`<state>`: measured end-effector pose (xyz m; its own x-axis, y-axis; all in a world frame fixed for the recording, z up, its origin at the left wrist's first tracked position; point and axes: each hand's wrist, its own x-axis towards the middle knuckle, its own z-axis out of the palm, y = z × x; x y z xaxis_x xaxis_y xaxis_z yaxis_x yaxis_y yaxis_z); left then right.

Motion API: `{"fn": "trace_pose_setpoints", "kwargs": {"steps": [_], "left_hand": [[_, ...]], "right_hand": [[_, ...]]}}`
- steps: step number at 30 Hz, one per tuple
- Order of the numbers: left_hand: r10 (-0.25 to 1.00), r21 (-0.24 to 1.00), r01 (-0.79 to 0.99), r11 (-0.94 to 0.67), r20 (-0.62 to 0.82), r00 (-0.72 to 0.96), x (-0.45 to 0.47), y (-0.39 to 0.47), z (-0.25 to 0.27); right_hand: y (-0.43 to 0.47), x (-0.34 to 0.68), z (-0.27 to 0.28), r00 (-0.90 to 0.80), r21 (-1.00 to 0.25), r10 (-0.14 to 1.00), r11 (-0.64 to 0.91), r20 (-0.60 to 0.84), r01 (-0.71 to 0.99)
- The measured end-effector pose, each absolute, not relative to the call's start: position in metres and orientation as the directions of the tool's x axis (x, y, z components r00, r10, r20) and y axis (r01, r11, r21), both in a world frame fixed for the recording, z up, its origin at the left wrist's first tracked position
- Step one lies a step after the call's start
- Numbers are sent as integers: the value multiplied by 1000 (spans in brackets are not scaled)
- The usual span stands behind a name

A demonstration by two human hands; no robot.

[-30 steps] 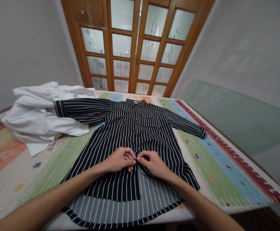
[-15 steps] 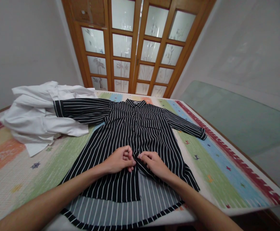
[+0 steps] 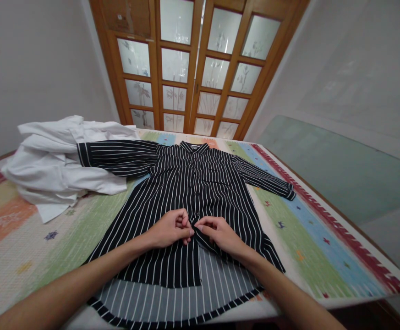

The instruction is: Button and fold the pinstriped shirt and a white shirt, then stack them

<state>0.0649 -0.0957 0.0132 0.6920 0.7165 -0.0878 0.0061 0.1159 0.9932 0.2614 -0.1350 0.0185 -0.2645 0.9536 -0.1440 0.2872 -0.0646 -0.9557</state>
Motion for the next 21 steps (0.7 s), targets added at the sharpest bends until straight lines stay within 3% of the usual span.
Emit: {"fn": "trace_pose_setpoints", "kwargs": {"steps": [3, 9, 14, 21], "left_hand": [[719, 991, 27, 133, -115, 685, 65, -96, 12], [736, 988, 31, 154, -135, 664, 64, -94, 8], [739, 980, 44, 192, -173, 651, 65, -95, 7], [749, 972, 85, 220, -224, 623, 65, -97, 15]], "right_hand": [[-136, 261, 18, -268, -958, 950, -83, -159, 276], [-137, 258, 14, -239, -959, 971, 60, -9, 276], [-139, 255, 12, -214, -965, 977, 35, -22, 259], [-143, 252, 13, -197, -926, 978, 139, 73, 350]]}}
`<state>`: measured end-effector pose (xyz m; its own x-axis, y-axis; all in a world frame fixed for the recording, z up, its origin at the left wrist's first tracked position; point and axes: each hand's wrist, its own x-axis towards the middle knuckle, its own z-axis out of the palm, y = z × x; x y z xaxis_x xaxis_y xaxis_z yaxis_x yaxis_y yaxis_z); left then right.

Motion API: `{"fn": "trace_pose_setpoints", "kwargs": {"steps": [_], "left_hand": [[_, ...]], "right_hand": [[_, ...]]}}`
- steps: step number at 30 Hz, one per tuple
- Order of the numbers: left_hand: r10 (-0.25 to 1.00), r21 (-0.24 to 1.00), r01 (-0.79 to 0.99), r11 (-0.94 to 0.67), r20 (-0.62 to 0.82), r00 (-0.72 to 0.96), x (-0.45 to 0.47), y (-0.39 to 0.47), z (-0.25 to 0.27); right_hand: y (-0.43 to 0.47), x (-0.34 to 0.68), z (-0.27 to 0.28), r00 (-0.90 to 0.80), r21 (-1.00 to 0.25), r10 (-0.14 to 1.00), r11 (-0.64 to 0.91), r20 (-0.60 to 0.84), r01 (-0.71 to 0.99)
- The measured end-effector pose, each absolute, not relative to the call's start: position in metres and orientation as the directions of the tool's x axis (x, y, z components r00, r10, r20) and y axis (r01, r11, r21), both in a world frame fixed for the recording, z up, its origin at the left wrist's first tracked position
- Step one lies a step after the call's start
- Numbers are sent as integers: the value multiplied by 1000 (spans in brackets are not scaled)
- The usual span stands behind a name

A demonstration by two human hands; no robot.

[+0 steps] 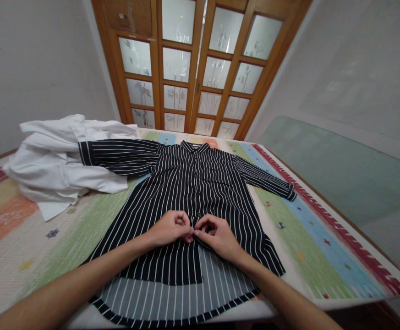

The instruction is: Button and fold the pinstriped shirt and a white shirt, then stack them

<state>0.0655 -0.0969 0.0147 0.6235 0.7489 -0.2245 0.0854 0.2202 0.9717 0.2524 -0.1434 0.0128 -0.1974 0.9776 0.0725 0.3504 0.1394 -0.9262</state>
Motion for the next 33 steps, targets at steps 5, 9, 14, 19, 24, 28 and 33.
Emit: {"fn": "trace_pose_setpoints", "kwargs": {"steps": [5, 9, 14, 19, 24, 28, 33], "left_hand": [[743, 976, 146, 163, -218, 633, 65, -96, 16], [743, 978, 166, 127, -205, 637, 64, -95, 14], [746, 983, 149, 106, -178, 642, 63, -95, 13], [728, 988, 121, 98, -154, 668, 62, -96, 15], [713, 991, 89, 96, -131, 689, 62, -96, 13], [702, 990, 87, 107, -137, 699, 62, -96, 9], [703, 989, 96, 112, -147, 695, 63, -97, 8]], "right_hand": [[-145, 253, 13, -213, -909, 973, 162, 84, 384], [-145, 253, 14, -239, -889, 965, 202, 109, 410], [-145, 254, 13, -241, -885, 963, 214, 120, 413], [-145, 255, 12, -230, -896, 969, 181, 92, 405], [-144, 257, 12, -230, -914, 971, 152, 67, 376], [-141, 260, 11, -247, -949, 969, 65, -13, 307], [-139, 261, 9, -256, -953, 967, 63, -16, 298]]}}
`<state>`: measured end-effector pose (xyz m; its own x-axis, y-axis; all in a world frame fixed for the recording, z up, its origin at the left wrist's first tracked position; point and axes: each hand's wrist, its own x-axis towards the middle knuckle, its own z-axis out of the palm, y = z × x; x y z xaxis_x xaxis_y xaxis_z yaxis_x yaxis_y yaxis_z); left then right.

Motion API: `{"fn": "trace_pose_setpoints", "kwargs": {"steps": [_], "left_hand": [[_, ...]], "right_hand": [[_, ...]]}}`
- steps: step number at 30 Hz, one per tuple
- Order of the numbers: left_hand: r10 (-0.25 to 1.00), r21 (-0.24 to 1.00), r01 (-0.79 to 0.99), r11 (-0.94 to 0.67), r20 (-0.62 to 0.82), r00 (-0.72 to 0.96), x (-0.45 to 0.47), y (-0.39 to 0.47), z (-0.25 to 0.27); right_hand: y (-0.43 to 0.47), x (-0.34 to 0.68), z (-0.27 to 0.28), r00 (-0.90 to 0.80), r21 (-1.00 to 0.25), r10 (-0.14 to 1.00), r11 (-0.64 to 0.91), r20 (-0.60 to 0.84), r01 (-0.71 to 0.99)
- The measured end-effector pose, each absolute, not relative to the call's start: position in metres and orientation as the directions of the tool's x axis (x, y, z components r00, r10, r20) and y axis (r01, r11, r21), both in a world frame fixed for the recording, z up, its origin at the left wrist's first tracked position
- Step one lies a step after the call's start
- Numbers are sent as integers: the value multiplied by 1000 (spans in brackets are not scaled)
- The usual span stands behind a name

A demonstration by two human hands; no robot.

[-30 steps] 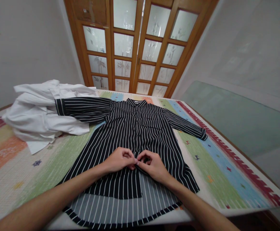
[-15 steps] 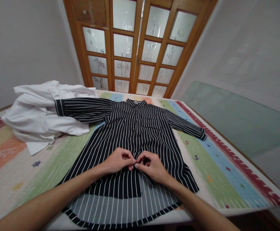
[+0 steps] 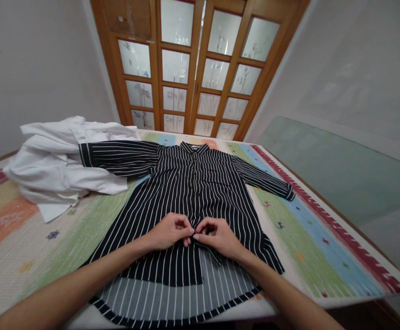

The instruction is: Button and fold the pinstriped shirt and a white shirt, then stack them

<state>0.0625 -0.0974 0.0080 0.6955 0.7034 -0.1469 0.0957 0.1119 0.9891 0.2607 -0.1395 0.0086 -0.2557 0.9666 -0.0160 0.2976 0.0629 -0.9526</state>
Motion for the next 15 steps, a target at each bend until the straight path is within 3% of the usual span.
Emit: {"fn": "trace_pose_setpoints", "kwargs": {"steps": [6, 15], "left_hand": [[723, 991, 81, 109, -134, 678, 63, -99, 9], [761, 986, 134, 102, -164, 628, 65, -102, 9]], "right_hand": [[-141, 259, 9, -255, -949, 967, 70, -12, 308], [-145, 254, 10, -244, -890, 963, 207, 113, 407]]}}
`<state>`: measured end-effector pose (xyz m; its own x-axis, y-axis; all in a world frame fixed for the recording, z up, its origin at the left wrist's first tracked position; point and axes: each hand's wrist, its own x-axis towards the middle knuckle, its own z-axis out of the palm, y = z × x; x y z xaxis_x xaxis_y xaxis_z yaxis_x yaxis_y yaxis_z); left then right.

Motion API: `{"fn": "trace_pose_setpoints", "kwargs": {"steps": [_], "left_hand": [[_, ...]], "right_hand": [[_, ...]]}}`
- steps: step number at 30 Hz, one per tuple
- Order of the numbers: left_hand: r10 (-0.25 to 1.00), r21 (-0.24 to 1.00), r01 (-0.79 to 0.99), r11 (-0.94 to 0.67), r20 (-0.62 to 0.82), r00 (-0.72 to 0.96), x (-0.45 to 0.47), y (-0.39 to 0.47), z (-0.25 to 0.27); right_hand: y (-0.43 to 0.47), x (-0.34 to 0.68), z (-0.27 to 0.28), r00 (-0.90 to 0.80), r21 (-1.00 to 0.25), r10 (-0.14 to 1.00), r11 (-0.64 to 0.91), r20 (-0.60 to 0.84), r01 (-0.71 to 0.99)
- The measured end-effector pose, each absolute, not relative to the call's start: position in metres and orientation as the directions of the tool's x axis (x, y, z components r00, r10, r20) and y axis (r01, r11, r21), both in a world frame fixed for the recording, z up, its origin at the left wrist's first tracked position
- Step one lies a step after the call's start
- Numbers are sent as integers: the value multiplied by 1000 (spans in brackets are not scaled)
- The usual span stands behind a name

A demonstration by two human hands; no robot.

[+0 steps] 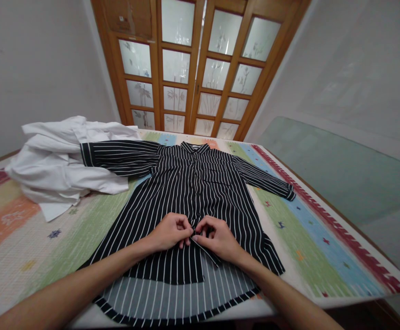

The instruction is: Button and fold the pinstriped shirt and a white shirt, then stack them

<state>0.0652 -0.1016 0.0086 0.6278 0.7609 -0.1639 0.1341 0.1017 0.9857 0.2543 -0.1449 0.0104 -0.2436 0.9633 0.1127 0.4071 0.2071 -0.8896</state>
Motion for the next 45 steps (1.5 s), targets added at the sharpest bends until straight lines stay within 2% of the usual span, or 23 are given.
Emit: {"fn": "trace_pose_setpoints", "kwargs": {"steps": [6, 15, 19, 21, 24, 27, 29, 32, 35, 38, 41, 45], "left_hand": [[796, 974, 207, 89, -194, 574, 67, -105, 13], [778, 975, 198, 96, -198, 596, 66, -104, 9], [752, 969, 237, 76, -212, 624, 65, -105, 11], [748, 963, 270, 21, -194, 635, 65, -106, 13], [743, 935, 312, -169, -87, 664, 64, -107, 20], [658, 850, 341, -402, 10, 753, 61, -107, 31], [604, 765, 352, -540, 61, 795, 56, -107, 40], [584, 641, 390, -661, 114, 804, 42, -113, 50], [524, 581, 411, -702, 30, 851, 25, -126, 55], [446, 557, 419, -718, -93, 890, 15, -139, 55], [416, 531, 426, -733, -146, 898, 15, -146, 53], [344, 499, 371, -783, -148, 927, 23, -146, 58]], "right_hand": [[-147, 252, 13, -263, -846, 949, 281, 174, 454], [-151, 252, 21, -317, -779, 924, 356, 212, 516], [-149, 256, 21, -337, -842, 936, 258, 98, 474], [-145, 260, 19, -367, -902, 930, 163, 5, 401], [-140, 263, 18, -423, -946, 900, 42, -103, 321], [-139, 264, 24, -455, -933, 875, 12, -164, 359], [-143, 266, 33, -446, -878, 887, 114, -121, 465], [-156, 273, 49, -485, -716, 874, 318, -32, 621], [-173, 281, 58, -604, -593, 792, 445, -89, 670], [-188, 283, 55, -634, -478, 763, 512, -130, 714], [-194, 278, 48, -616, -373, 779, 540, -118, 755], [-193, 270, 52, -639, -357, 757, 564, -138, 745]]}}
